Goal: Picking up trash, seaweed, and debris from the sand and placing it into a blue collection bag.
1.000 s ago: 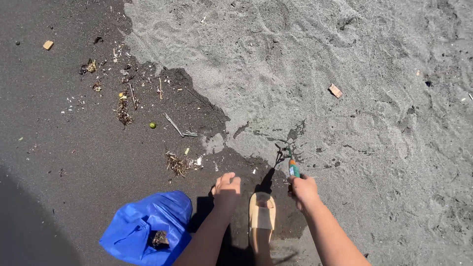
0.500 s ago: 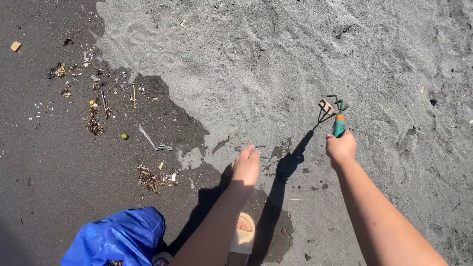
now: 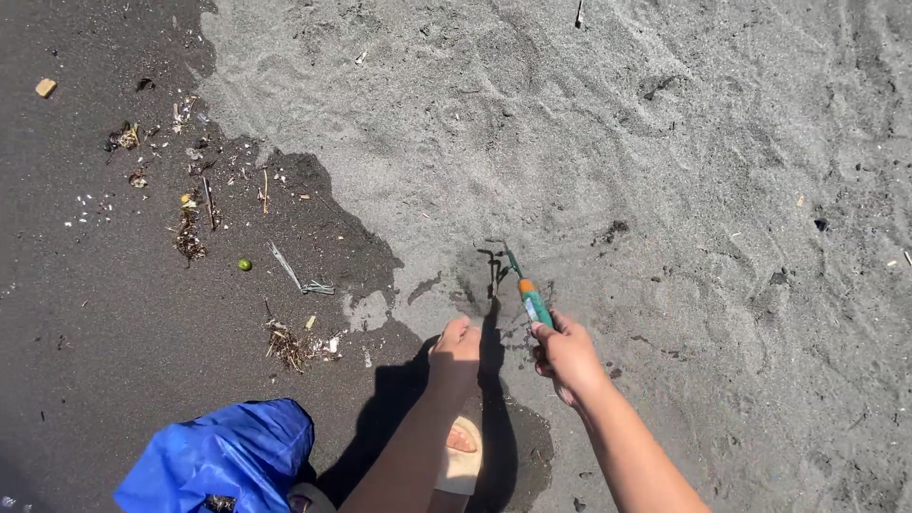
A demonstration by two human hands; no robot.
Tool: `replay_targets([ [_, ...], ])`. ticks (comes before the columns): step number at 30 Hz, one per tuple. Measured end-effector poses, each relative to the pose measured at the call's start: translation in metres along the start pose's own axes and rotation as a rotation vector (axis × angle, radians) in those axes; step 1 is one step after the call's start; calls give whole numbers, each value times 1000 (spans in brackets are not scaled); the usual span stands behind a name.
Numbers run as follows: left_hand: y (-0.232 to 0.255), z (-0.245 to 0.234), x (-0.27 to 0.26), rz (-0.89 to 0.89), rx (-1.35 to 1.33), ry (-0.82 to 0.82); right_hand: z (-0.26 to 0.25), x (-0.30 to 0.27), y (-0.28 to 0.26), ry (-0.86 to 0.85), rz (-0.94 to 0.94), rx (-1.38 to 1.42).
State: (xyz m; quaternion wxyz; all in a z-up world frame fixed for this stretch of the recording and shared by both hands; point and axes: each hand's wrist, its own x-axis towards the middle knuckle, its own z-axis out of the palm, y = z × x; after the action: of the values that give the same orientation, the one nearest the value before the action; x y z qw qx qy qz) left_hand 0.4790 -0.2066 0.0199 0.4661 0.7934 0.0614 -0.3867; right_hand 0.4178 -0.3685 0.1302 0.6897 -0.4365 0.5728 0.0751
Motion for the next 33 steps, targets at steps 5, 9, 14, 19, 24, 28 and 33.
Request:
replay_targets([
  [5, -61, -45, 10, 48, 134, 71, -20, 40, 15, 185, -35, 89],
  [9, -97, -78, 4, 33, 114, 111, 1, 81, 74, 271, -11, 163],
  [14, -115, -128, -11, -48, 128, 147, 104, 99, 179, 417, -419, -752],
  [19, -105, -182, -17, -144, 193, 159, 203, 2, 145, 143, -415, -734],
  [24, -115, -216, -14, -151, 93, 234, 207, -27, 121, 92, -23, -38],
  [28, -130, -234, -15, -249, 91, 209, 179, 13, 141, 209, 89, 47],
  [33, -116, -270, -32, -320, -75, 198, 224, 44, 164, 327, -16, -291],
])
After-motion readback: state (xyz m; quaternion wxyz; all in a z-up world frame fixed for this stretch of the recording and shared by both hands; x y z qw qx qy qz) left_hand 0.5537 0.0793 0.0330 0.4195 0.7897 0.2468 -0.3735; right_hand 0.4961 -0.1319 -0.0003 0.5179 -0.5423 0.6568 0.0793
